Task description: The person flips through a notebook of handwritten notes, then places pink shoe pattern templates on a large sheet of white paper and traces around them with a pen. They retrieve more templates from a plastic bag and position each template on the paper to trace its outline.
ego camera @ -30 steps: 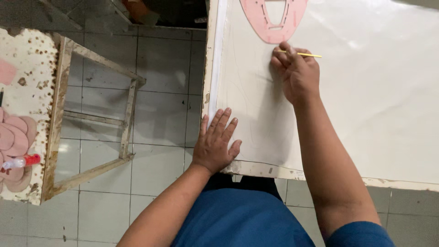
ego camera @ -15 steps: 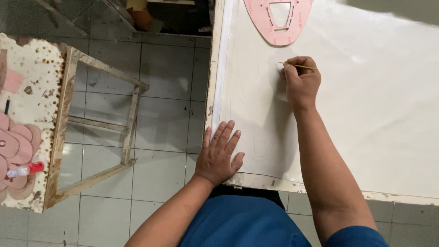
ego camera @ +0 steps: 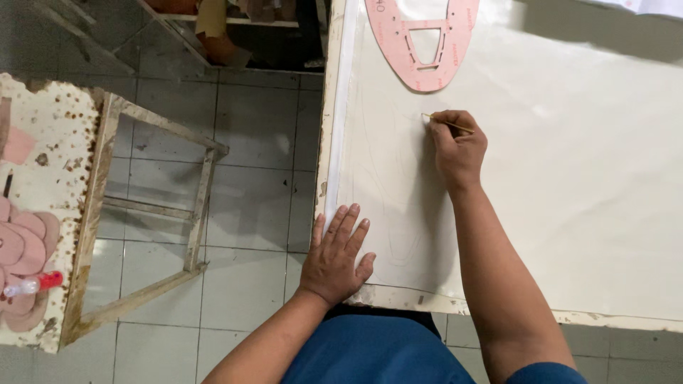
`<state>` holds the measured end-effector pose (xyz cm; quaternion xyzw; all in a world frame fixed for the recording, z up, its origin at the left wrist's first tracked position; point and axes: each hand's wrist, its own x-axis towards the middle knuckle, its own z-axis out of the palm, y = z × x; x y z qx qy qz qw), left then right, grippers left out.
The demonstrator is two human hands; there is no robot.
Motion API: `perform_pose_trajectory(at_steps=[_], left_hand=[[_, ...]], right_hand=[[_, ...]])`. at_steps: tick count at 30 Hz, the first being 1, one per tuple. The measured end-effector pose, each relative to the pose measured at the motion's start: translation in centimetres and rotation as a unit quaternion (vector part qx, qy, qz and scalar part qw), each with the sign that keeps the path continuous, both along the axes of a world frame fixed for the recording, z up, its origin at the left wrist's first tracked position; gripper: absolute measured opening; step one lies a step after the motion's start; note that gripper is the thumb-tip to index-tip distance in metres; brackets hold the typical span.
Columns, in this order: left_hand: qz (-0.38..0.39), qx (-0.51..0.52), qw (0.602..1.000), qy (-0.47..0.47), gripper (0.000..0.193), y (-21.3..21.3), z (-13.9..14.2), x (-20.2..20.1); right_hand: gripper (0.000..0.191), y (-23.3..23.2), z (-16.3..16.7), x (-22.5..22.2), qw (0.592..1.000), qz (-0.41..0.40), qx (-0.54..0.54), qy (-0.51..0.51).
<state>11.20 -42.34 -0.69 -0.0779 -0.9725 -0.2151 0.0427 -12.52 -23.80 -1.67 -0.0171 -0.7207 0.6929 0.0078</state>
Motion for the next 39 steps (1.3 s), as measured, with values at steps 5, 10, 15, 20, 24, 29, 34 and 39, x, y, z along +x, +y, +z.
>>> perform_pose_trajectory(at_steps=[5, 10, 15, 20, 24, 29, 34, 39], left_hand=[[0.001, -0.002, 1.0, 0.005, 0.059, 0.1, 0.3, -0.1], [0.001, 0.013, 1.0, -0.015, 0.059, 0.3, 0.8, 0.0], [0.0, -0.002, 1.0, -0.018, 0.06, 0.5, 0.7, -0.1], [-0.002, -0.015, 1.0, -0.002, 0.062, 1.0, 0.8, 0.3], [0.005, -0.032, 0.999, -0.012, 0.063, 1.4, 0.9, 0.4], [0.023, -0.04, 0.999, -0.022, 0.062, 2.0, 0.7, 0.6], [0.046, -0.036, 0.997, -0.042, 0.067, 2.6, 0.7, 0.0], [0.154, -0.075, 0.973, -0.154, 0.069, 5.6, 1.2, -0.6]], right_hand=[[0.012, 1.0, 1.6, 0.1, 0.994, -0.033, -0.091, -0.043], [0.044, 4.8, 4.3, 3.8, 0.964, -0.009, -0.234, -0.123], [0.048, 10.1, 6.1, 11.0, 0.974, -0.067, -0.084, -0.2], [0.041, 15.6, 5.9, 15.7, 0.955, -0.133, -0.039, -0.263], [0.04, 19.3, 4.9, 17.0, 0.962, -0.127, -0.012, -0.243], [0.036, 23.8, 4.6, 15.1, 0.977, -0.084, 0.057, -0.189], [0.029, 31.1, 6.0, 7.0, 0.972, -0.1, 0.153, -0.147], [0.031, 41.5, 8.1, -6.6, 0.982, -0.059, 0.158, -0.09]])
